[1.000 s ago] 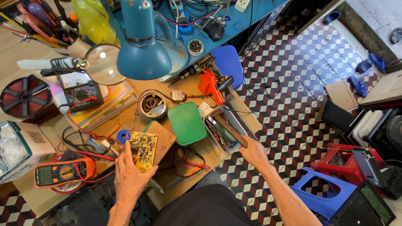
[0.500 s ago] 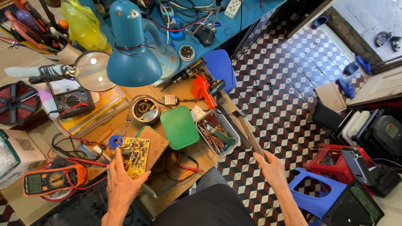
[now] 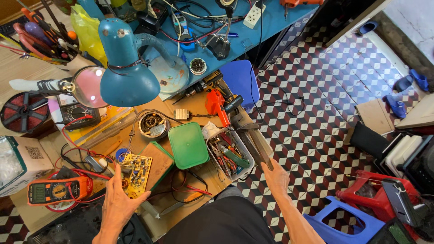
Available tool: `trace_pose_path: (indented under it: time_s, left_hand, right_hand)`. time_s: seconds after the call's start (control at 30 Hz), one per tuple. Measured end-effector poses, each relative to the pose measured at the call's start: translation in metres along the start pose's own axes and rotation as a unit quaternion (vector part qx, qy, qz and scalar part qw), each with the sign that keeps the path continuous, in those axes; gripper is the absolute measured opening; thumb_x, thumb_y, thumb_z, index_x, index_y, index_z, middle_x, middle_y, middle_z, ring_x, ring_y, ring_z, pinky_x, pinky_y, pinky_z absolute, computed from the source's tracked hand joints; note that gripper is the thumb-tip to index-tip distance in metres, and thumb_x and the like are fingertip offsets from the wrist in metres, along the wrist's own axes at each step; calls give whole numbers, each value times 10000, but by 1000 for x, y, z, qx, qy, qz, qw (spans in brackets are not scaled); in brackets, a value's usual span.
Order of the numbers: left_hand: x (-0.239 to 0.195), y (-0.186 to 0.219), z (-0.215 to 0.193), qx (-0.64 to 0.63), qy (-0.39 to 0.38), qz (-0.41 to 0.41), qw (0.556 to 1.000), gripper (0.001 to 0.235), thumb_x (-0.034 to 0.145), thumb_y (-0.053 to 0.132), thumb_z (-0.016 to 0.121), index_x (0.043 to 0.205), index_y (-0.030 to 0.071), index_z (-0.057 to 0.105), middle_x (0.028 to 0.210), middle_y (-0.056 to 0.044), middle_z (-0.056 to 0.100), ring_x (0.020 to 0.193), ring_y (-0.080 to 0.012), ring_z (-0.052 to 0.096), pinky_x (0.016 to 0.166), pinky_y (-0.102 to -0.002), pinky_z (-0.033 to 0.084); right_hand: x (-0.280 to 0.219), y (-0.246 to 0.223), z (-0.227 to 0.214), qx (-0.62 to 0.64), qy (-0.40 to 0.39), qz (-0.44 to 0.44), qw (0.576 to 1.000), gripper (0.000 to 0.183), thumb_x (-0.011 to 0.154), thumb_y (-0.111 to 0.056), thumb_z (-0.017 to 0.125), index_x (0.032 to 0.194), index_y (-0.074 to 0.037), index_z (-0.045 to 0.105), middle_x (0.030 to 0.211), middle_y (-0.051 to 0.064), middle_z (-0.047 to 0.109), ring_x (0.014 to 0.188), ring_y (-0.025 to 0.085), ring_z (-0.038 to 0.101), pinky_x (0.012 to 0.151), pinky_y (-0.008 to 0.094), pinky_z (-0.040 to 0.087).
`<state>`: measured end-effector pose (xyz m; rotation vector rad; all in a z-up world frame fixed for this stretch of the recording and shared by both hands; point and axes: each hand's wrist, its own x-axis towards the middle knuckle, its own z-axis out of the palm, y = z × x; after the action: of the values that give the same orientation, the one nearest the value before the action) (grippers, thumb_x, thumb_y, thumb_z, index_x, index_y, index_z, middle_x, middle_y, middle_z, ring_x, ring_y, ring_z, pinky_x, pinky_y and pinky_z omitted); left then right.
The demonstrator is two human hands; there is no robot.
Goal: The person works at a cluttered electronics workbench, handling a green circuit board and a small component. They use a heat gun on the board, then test the component with a multimeter. The person also opens a small box of parts and moves items on the bench.
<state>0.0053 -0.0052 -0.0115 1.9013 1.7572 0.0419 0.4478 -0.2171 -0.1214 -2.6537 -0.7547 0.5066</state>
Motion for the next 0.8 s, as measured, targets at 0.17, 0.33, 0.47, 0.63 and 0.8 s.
trace_pose_path:
  time_s: [0.17,0.33,0.47,0.63,0.8]
  left_hand:
    - [3,3,2,20,3,0,1000,1325,589,450,907,1622,157,131,1442,-194,422,1322,-375,477,1045,-471,467]
    - [1,7,0,19,13,-1,1000,1327,577,406,928,1617,138,148,1437,-203,435,1334,-374,467,1072,-461,440]
    - [-7,5,3,-40,60,42,997,1293,603,386,918,1619,122,164,1490,-191,446,1375,-368,462,1119,-457,426]
    - [-12,-3,9,-18,69,59,996,1318,601,395,960,1580,107,126,1523,-222,363,1431,-398,336,1179,-519,278]
    - [-19,-12,9,-79,126,73,986,1325,593,370,963,1598,97,144,1547,-225,365,1442,-407,337,1201,-538,257]
  right_hand:
    - [43,-13,30,17,2,-67,998,519,901,-458,692,1321,-155,655,1207,177,704,1087,392,676,932,459,534]
    - [73,11,55,-16,-90,-212,973,597,911,-302,663,1470,-146,522,1360,178,578,1244,416,569,996,493,484]
    - [77,12,55,-44,-68,-244,966,626,883,-234,661,1471,-96,498,1423,217,535,1223,435,561,995,501,479]
    - [41,-40,16,27,3,-182,983,599,933,-148,644,1488,-8,469,1308,241,592,1168,385,598,970,508,485]
    - [-21,-142,-12,169,-56,-201,963,440,1004,-201,620,1408,-31,584,1196,163,692,1087,261,690,938,395,525]
